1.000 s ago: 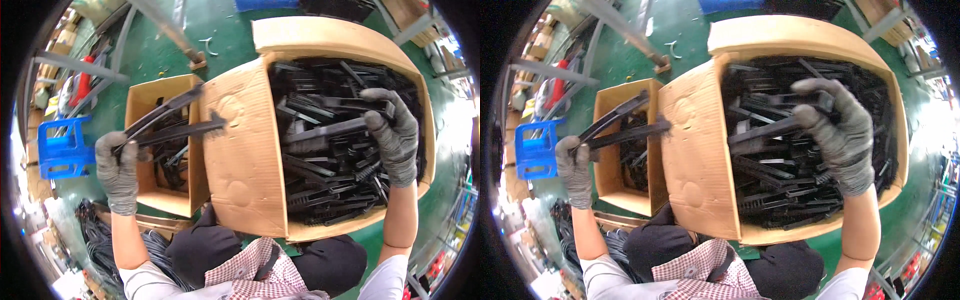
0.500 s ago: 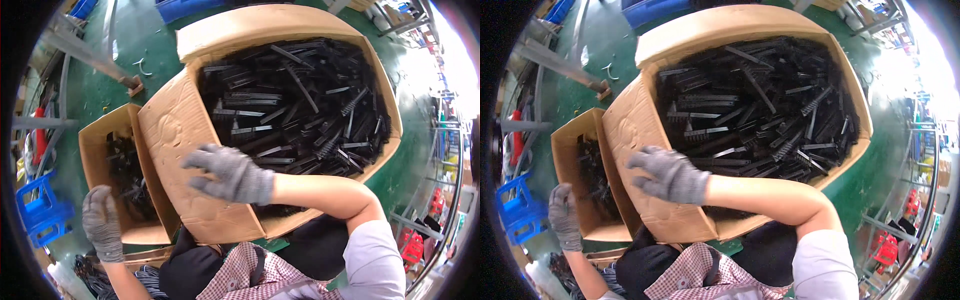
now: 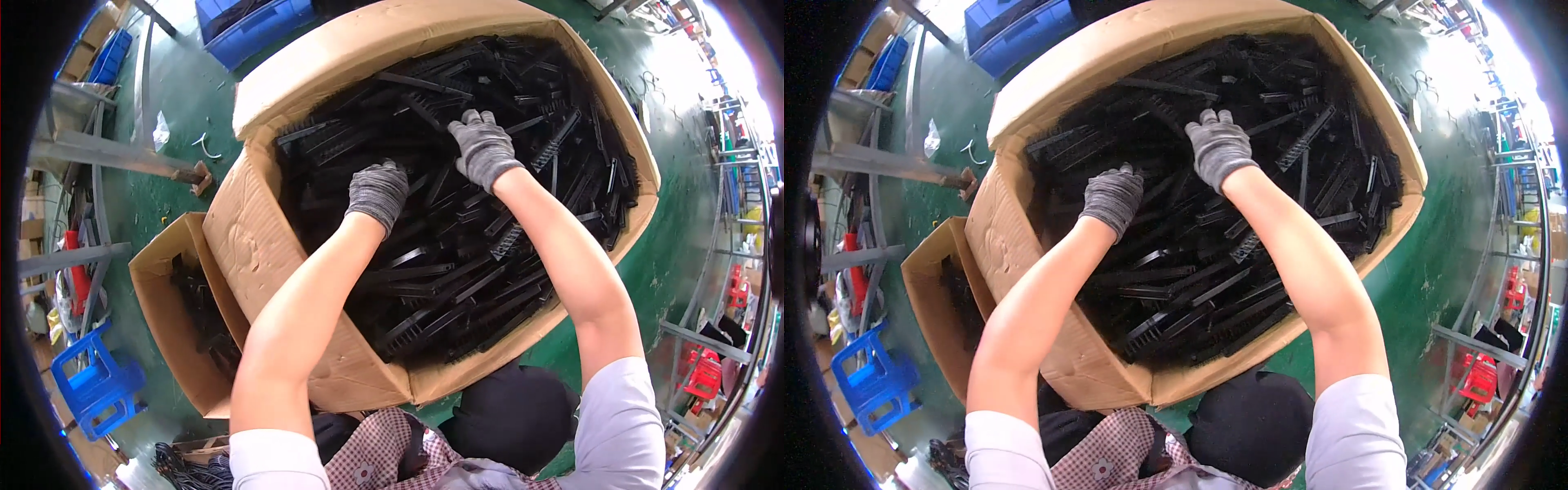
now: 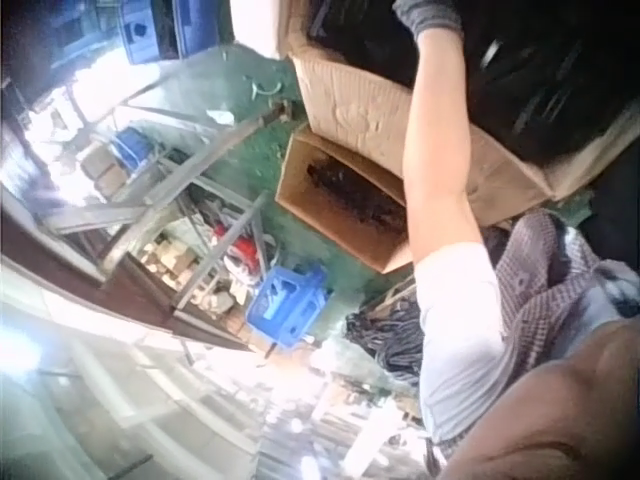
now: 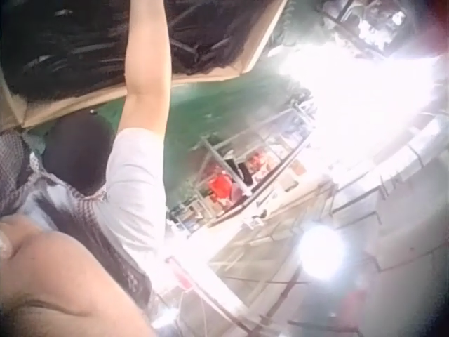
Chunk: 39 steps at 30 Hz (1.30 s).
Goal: The person sorts black plastic components by hand, transferring them from a large shipping box into a smaller cardboard container.
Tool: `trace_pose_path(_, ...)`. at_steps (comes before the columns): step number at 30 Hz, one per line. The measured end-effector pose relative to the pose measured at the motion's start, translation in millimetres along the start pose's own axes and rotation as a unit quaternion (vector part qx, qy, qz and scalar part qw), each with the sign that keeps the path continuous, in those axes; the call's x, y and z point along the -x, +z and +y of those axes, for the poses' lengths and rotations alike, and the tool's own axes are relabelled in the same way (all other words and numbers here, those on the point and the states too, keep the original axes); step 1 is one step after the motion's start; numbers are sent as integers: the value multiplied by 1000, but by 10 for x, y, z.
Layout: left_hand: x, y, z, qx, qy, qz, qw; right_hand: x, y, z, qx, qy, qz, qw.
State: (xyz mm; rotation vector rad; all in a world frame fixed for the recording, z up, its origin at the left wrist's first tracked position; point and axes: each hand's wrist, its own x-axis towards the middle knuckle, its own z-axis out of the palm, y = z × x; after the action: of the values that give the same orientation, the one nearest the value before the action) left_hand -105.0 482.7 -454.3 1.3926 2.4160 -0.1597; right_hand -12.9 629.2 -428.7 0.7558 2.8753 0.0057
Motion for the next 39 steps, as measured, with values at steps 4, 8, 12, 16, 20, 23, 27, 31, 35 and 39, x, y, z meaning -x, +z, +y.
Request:
trace_pose_path(4, -288, 254, 52, 14, -63, 37, 997, -44, 94, -58, 73, 38, -64, 995)
trace_pose_path(8, -396, 308, 78, 20, -69, 86, 994, -216, 285, -35, -82, 194, -23, 977)
trace_pose_path(12, -263, 187, 50, -40, -21, 69, 997, -184, 228, 102, 1, 72, -24, 997)
trace_pose_path(16, -251, 133, 4, -28, -127, 39, 991, -128, 132, 159, 29, 2, -24, 999)
trace_pose_path(20, -236, 96, -16, -89, -77, 72, 990, -268, 276, 247, 44, 89, -37, 994)
trace_pose_path(23, -293, 160, -34, -61, -118, 73, 988, -355, 250, 171, 24, 73, -19, 997)
trace_pose_path(27, -316, 152, 72, 5, -158, 67, 985, -392, 180, 281, 103, -38, -16, 994)
trace_pose_path(31, -230, -12, 96, -35, -106, -8, 994, -262, -68, 369, 165, -159, -49, 972)
trace_pose_path(35, -229, -21, 103, -61, -12, -63, 996, -202, -89, 424, 146, -150, -119, 970)
trace_pose_path(39, -187, 0, 121, -75, 32, 8, 997, -102, -103, 416, 155, -170, -88, 969)
